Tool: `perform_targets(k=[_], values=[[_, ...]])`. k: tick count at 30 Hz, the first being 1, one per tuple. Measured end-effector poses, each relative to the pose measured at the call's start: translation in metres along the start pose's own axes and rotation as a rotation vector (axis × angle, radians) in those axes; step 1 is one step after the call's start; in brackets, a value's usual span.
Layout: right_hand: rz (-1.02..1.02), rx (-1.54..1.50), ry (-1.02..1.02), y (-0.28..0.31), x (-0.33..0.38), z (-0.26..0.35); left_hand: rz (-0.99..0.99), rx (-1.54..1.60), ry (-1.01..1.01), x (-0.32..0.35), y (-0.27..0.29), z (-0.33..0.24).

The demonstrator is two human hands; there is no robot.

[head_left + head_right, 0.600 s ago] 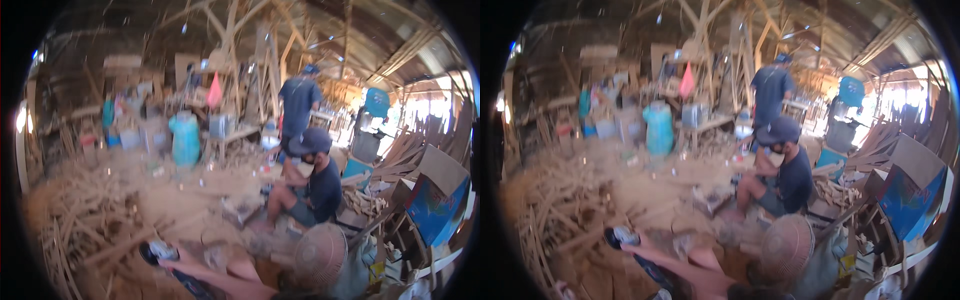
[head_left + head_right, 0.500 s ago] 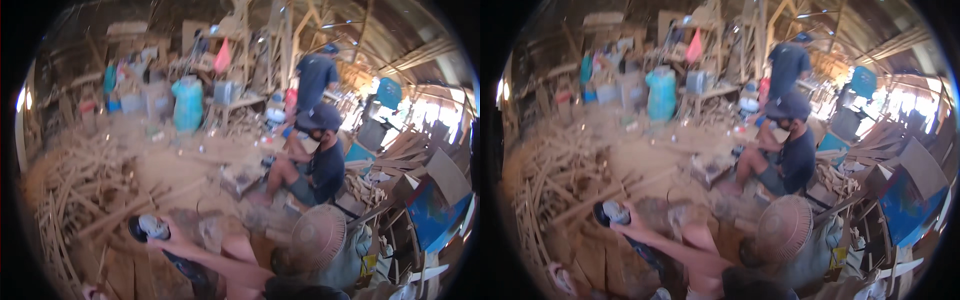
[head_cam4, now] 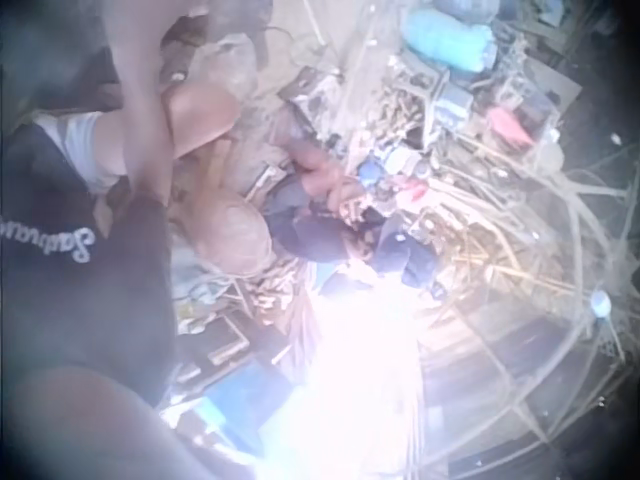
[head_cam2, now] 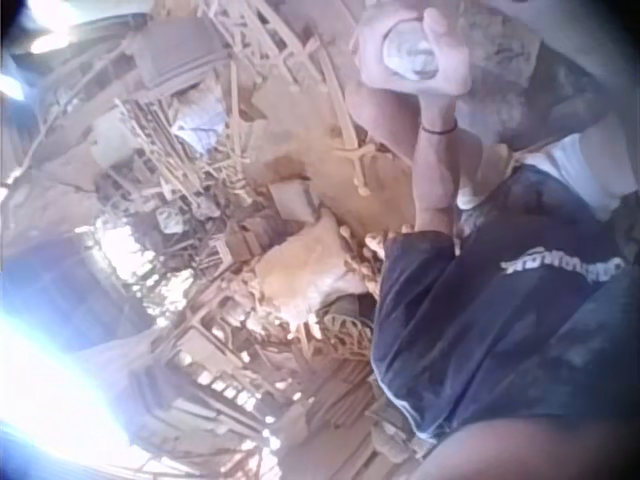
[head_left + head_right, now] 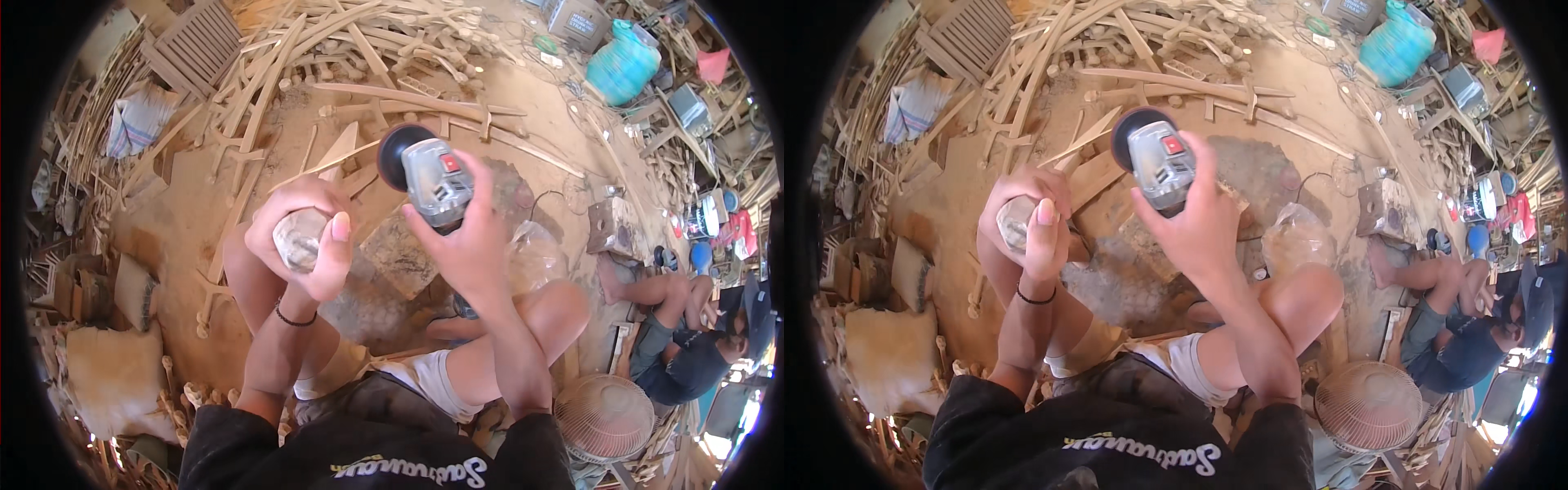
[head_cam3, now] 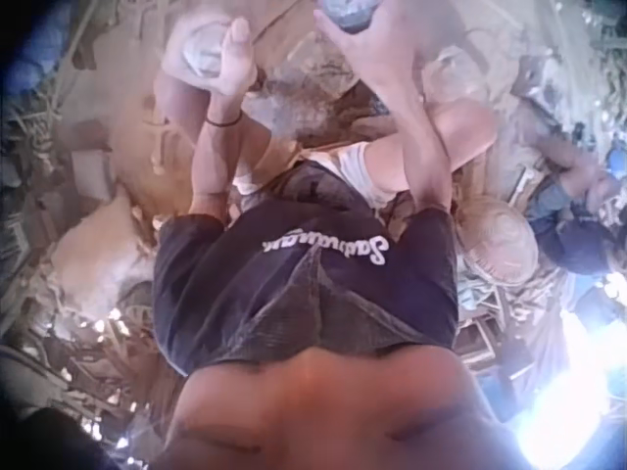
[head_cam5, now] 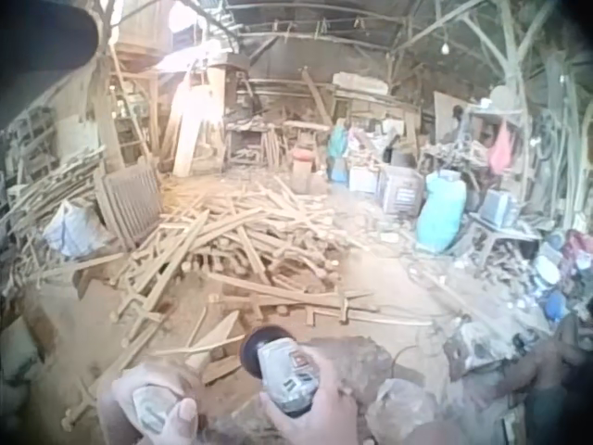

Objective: The person sands the hilt and blade of a wooden sword using a power sander, then applies adhesive from a bottle to the crossguard area and wipes it with their fingers.

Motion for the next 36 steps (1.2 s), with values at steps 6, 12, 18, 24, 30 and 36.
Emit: perform_targets(k=[6, 12, 18, 24, 30, 36], values=[[0.052, 0.092, 0.019, -0.019, 0.004, -0.001, -0.032, 0.005, -0.009, 0.016, 0.003, -0.001], [0.153, 0.150, -0.043, -0.037, 0.005, -0.008, -0.035, 0.007, 0.037, 0.018, 0.003, -0.001], [0.104, 0.147, -0.066, -0.032, 0.001, -0.009, -0.019, 0.017, -0.010, 0.019, -0.004, -0.003], [0.148, 0.176, -0.071, -0.038, 0.003, -0.008, -0.030, 0.017, 0.001, 0.017, -0.002, -0.006], [0.179, 0.141, -0.074, -0.042, 0.005, -0.009, -0.052, 0.021, 0.030, 0.017, -0.002, -0.006], [0.078, 0.176, -0.006, -0.035, 0.000, -0.004, -0.036, -0.007, 0.013, 0.015, 0.000, -0.008]])
Point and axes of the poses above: each hand's wrist, its own x-axis away from the middle knuckle, its own y-axis out of the back of the hand, z = x × y, the point moved 9 cm from there along -x, towards the middle knuckle, and after that the axes turned 5 degrees about -z, right-handed, at the moved point
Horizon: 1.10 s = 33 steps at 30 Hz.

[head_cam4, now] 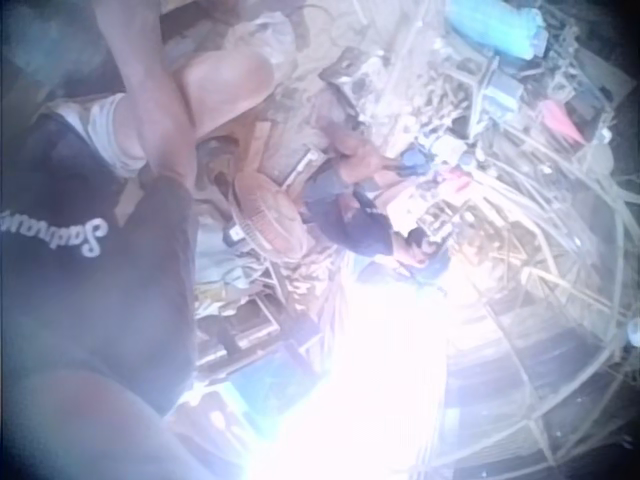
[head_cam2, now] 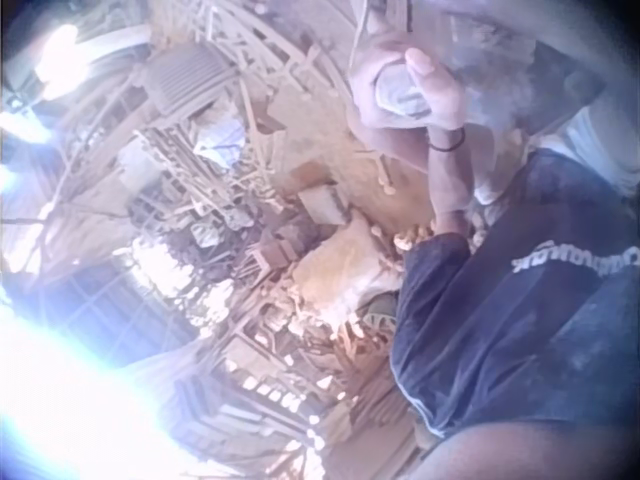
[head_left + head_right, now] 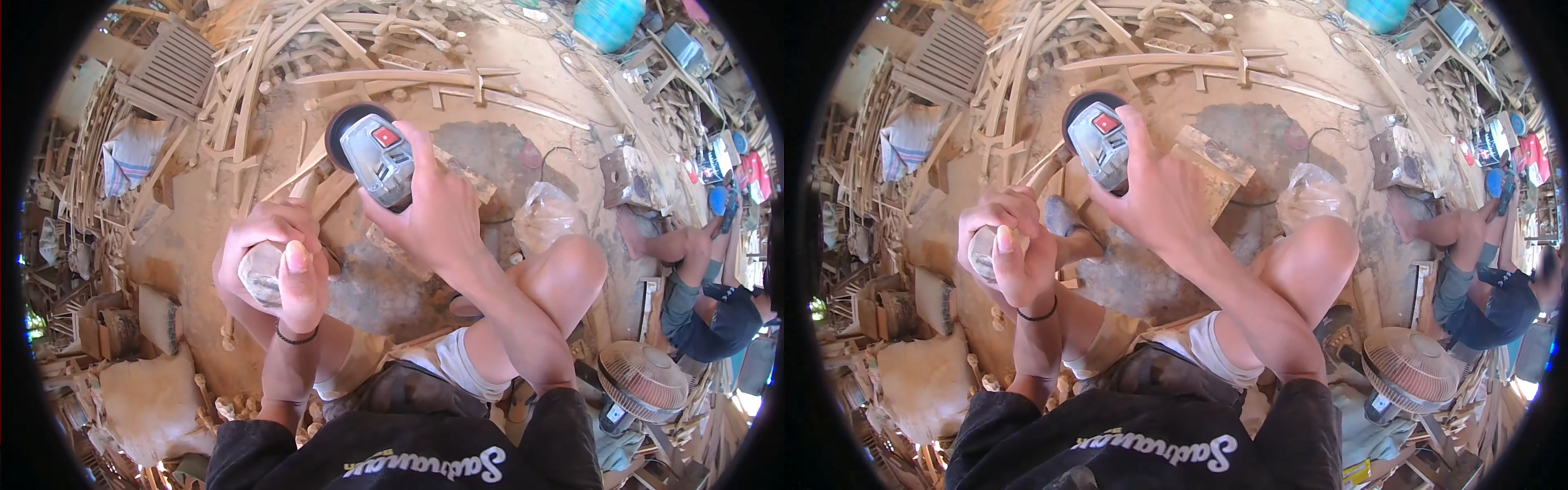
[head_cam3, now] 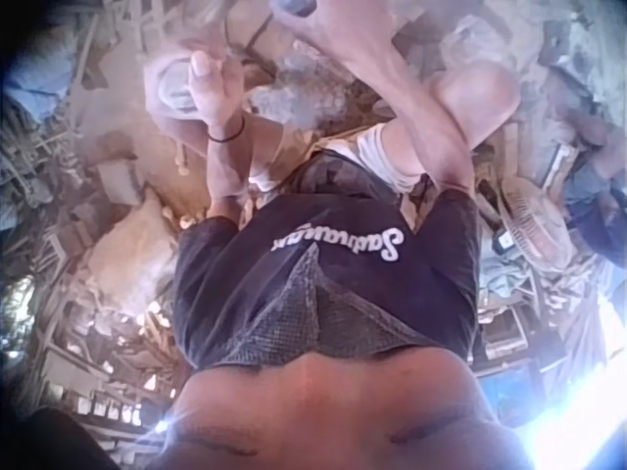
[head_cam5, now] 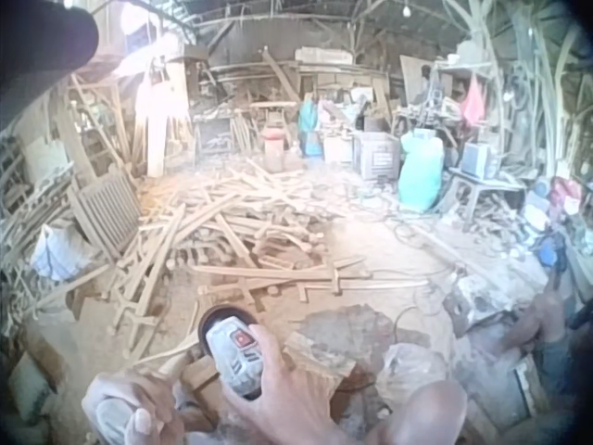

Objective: The person sands the hilt and blade of a wooden sword using a power sander, then applies adhesive from a bottle to the crossguard area and wipes it with their fingers.

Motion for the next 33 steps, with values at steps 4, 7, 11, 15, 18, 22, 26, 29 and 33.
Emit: perform_targets(k=[4, 7, 11, 15, 18, 22, 26, 29, 33], values=[[0.079, 0.023, -0.048, -0.006, 0.000, -0.005, -0.020, 0.022, 0.023, 0.000, -0.001, 0.001], [0.020, 0.007, -0.019, 0.000, -0.001, -0.002, 0.061, 0.032, 0.015, 0.001, -0.011, -0.003], [0.049, 0.008, -0.016, -0.002, -0.001, -0.004, 0.000, 0.015, -0.004, -0.001, -0.006, -0.001], [0.097, 0.040, -0.048, -0.006, 0.001, -0.007, -0.004, 0.042, 0.018, -0.003, -0.002, 0.002], [0.028, 0.003, 0.005, 0.000, 0.003, -0.002, -0.010, 0.061, 0.030, -0.002, 0.001, 0.002], [0.081, -0.012, -0.022, -0.004, 0.003, -0.004, 0.037, 0.058, 0.041, -0.002, -0.002, 0.001], [0.045, 0.006, -0.002, -0.002, 0.002, -0.002, 0.043, 0.012, 0.051, -0.001, -0.002, 0.001], [0.036, -0.016, 0.020, -0.002, 0.000, 0.001, 0.046, 0.054, 0.055, -0.002, -0.001, 0.001], [0.054, 0.016, -0.021, -0.004, -0.002, -0.005, 0.100, -0.004, 0.054, -0.003, -0.003, 0.001]])
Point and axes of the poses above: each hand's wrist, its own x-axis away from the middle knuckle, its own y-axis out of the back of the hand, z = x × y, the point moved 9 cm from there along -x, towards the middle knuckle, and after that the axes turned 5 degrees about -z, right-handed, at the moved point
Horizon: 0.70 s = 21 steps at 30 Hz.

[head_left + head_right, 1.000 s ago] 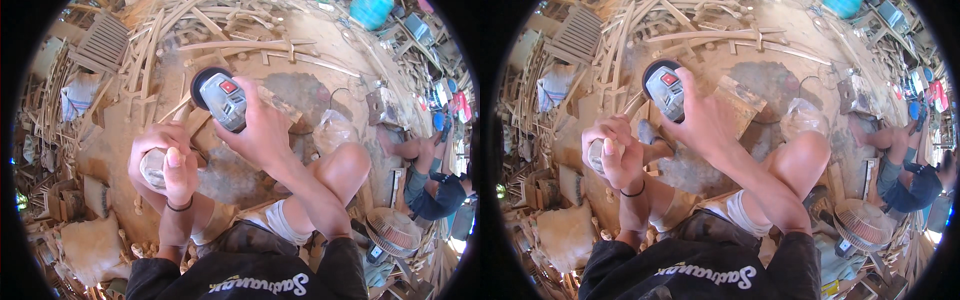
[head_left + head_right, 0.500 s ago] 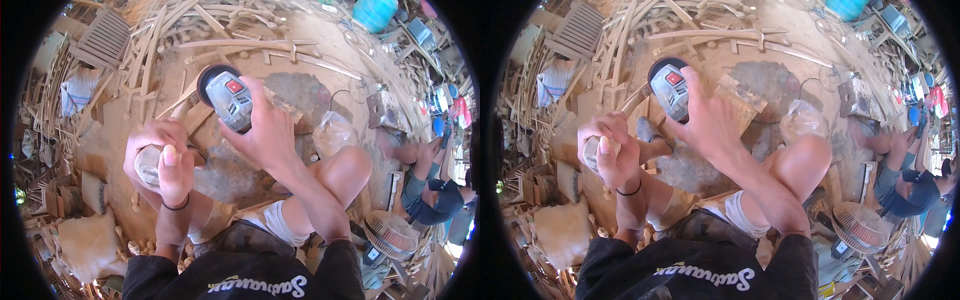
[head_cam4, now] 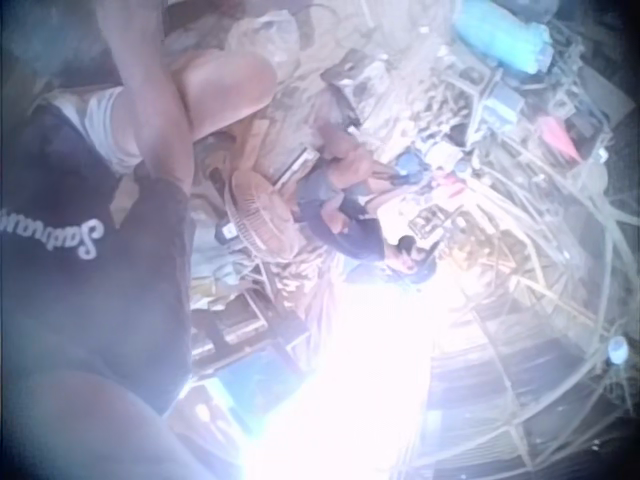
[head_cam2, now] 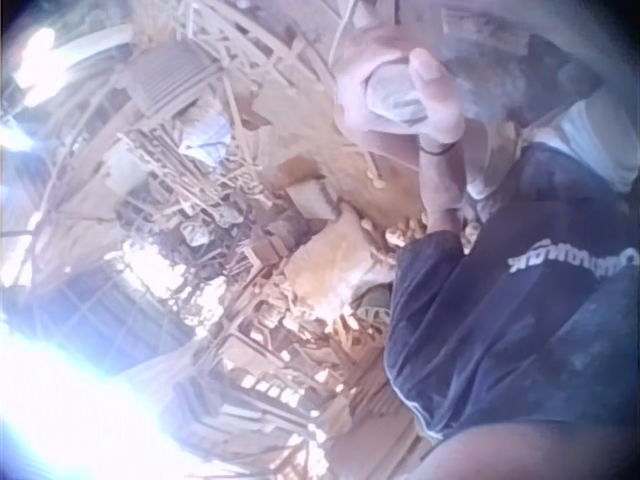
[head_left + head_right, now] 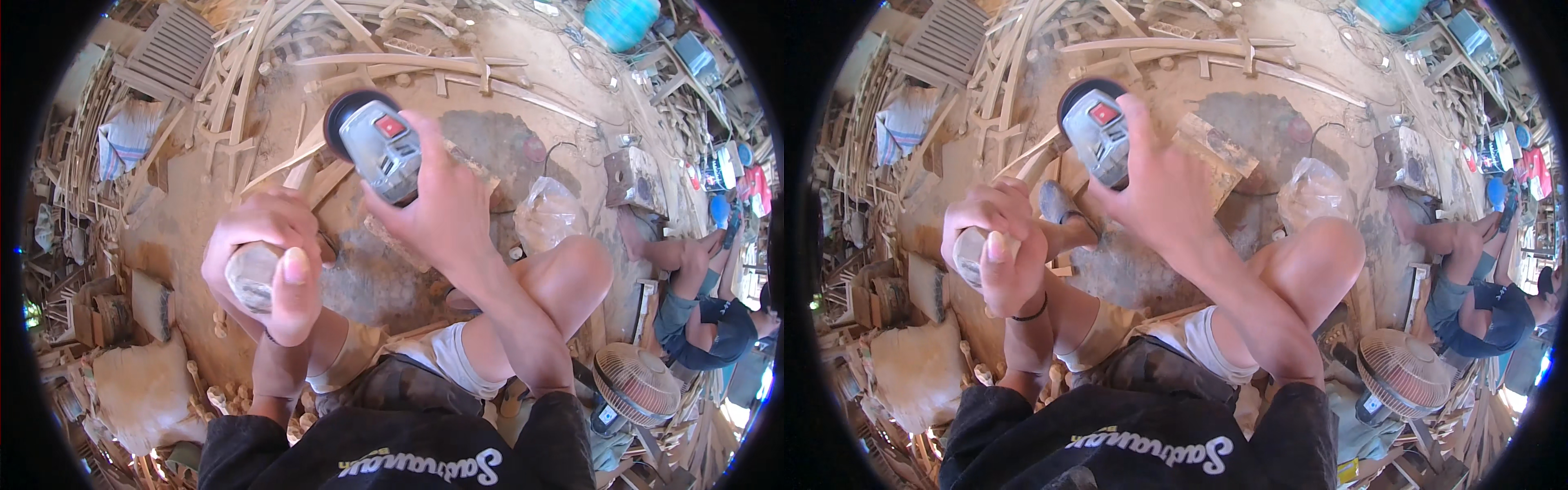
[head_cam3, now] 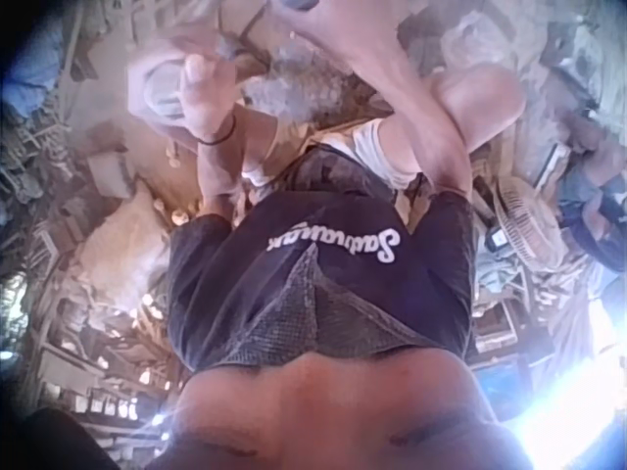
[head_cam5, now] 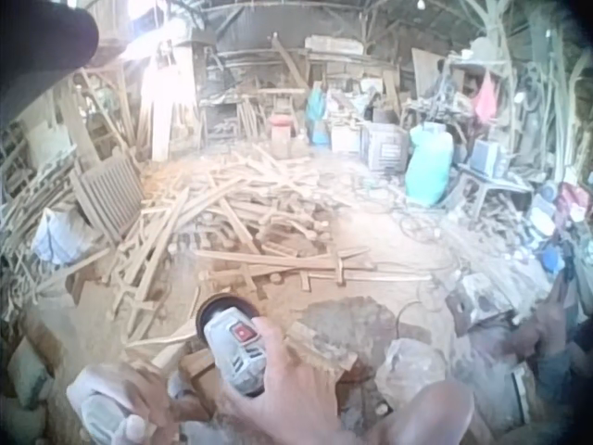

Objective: The person sands the hilt and blade of a wooden sword using a power sander, then applies adhesive from a bottle to the crossguard area and wipes it with their fingers.

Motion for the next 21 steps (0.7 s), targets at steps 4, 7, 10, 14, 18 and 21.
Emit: perform_targets(k=[4, 7, 10, 14, 18, 21], values=[[-0.031, -0.025, 0.001, 0.0033, -0.0018, -0.0007, -0.025, 0.011, -0.018, 0.0010, -0.0004, 0.0004], [0.015, 0.000, -0.003, -0.0002, 0.0001, -0.0006, -0.035, 0.022, -0.044, 0.0008, -0.0015, -0.0003], [0.003, 0.045, -0.011, 0.0017, 0.0017, -0.0019, -0.024, -0.002, 0.002, 0.0030, -0.0029, 0.0003], [-0.026, -0.054, 0.032, 0.0051, 0.0033, 0.0014, -0.028, -0.016, 0.010, 0.0035, -0.0026, 0.0007], [0.024, -0.031, 0.030, -0.0027, 0.0065, 0.0032, -0.065, 0.029, 0.002, 0.0052, 0.0008, 0.0026], [0.003, 0.025, 0.026, 0.0001, 0.0039, 0.0013, -0.075, 0.053, 0.001, 0.0046, 0.0044, 0.0040]])
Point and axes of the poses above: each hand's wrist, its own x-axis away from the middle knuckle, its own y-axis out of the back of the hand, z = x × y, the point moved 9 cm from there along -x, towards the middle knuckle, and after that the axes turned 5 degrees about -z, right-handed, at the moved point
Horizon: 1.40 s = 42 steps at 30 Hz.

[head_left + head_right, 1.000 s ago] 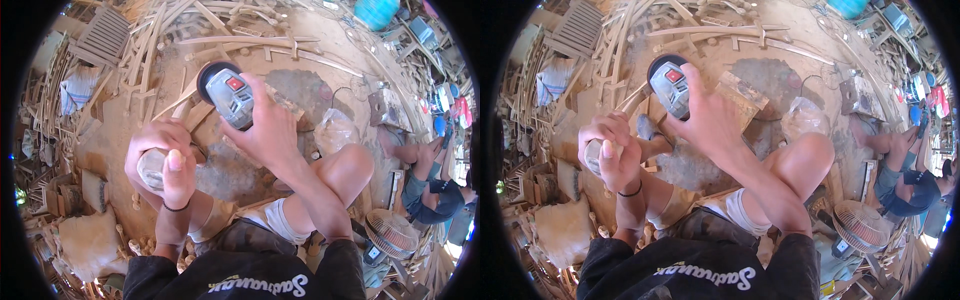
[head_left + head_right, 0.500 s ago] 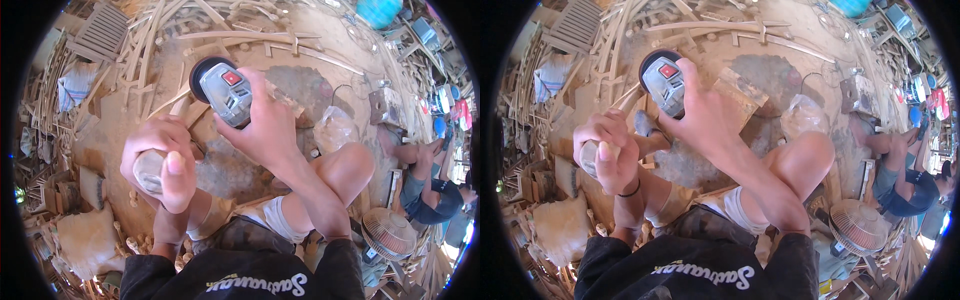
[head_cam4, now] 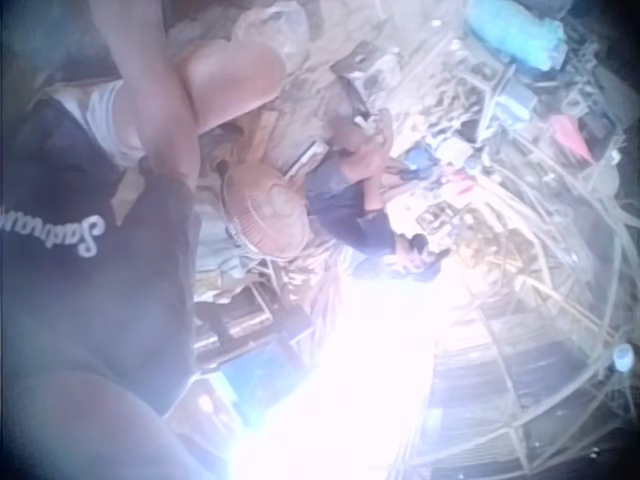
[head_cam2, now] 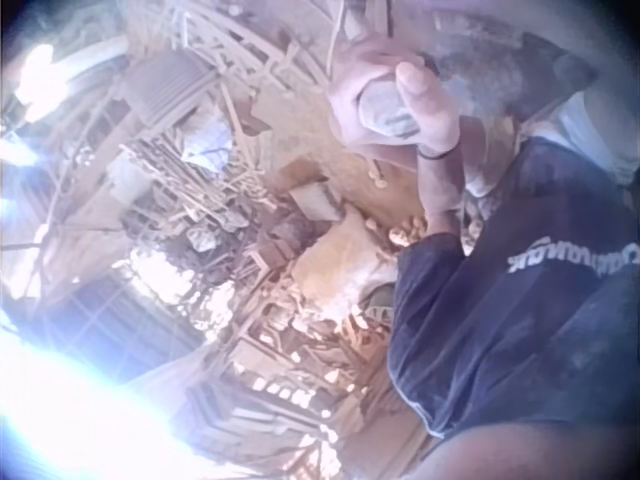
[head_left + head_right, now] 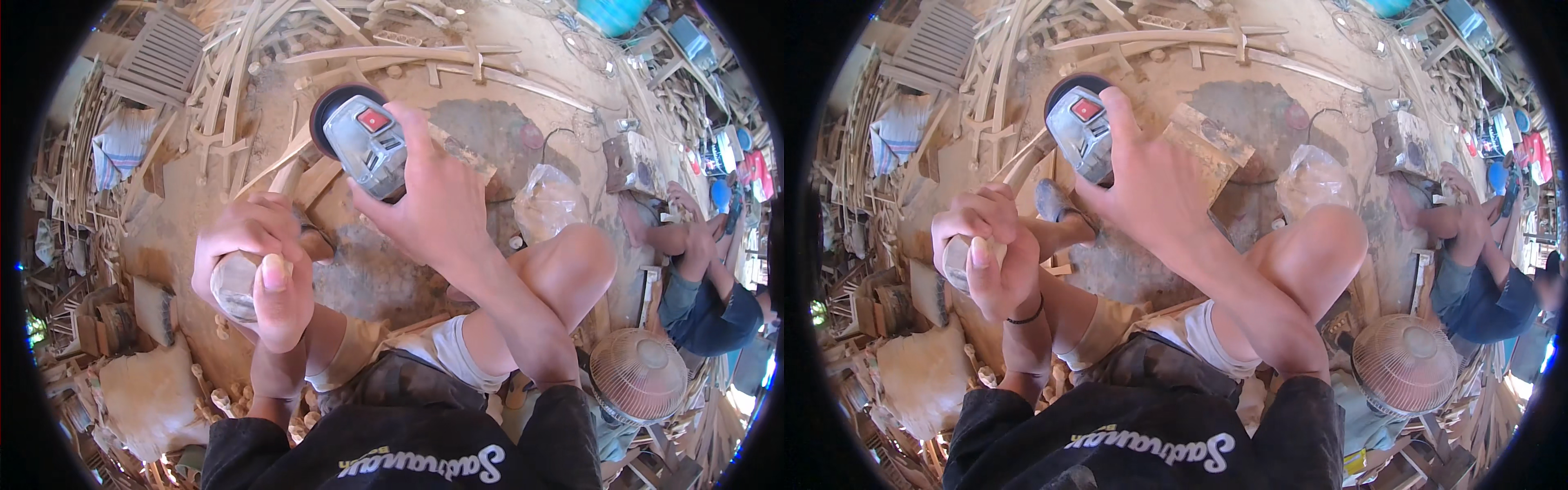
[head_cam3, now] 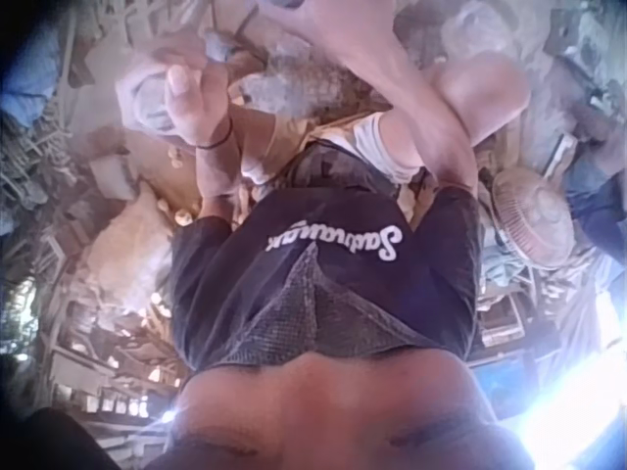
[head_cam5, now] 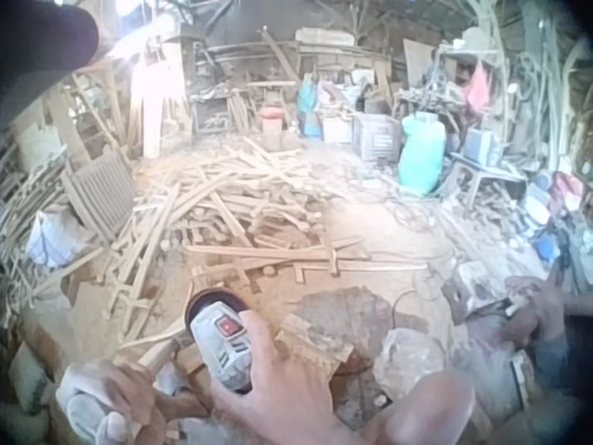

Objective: The person sands the hilt and blade of a wooden sword using a power sander, then applies adhesive from a bottle to the crossguard area and wipes it with their fingers.

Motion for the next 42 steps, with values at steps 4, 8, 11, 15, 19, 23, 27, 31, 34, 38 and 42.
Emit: perform_targets(k=[4, 8, 11, 15, 19, 23, 27, 31, 34, 38, 42], values=[[0.009, -0.052, 0.000, 0.000, 0.000, 0.002, -0.029, 0.035, -0.021, -0.002, 0.004, -0.002], [0.061, 0.028, -0.034, -0.005, -0.001, -0.002, 0.007, -0.027, -0.021, -0.004, -0.004, 0.000], [0.048, 0.049, -0.006, -0.005, -0.001, -0.001, -0.015, -0.129, -0.076, -0.003, -0.003, -0.003], [0.067, -0.101, -0.023, -0.010, 0.001, 0.002, -0.001, -0.048, -0.091, -0.005, 0.002, -0.003], [0.179, 0.001, -0.045, -0.022, 0.003, 0.002, -0.024, -0.024, -0.084, -0.005, 0.013, -0.001], [0.119, 0.109, -0.034, -0.018, -0.002, 0.001, 0.020, 0.029, -0.090, -0.010, 0.019, -0.002], [0.001, 0.092, -0.023, -0.007, -0.008, -0.003, -0.014, 0.031, -0.114, -0.015, 0.030, -0.006], [-0.036, -0.014, 0.032, -0.009, -0.006, 0.002, -0.043, 0.068, -0.098, -0.015, 0.031, -0.005], [0.045, 0.033, 0.013, -0.022, -0.002, 0.004, -0.019, -0.042, -0.133, -0.012, 0.024, -0.007], [0.007, 0.073, 0.009, -0.016, -0.008, 0.000, -0.066, 0.001, -0.084, -0.015, 0.028, -0.003], [-0.085, 0.030, -0.055, 0.002, -0.016, -0.017, -0.046, 0.018, -0.110, -0.017, 0.031, -0.006]])
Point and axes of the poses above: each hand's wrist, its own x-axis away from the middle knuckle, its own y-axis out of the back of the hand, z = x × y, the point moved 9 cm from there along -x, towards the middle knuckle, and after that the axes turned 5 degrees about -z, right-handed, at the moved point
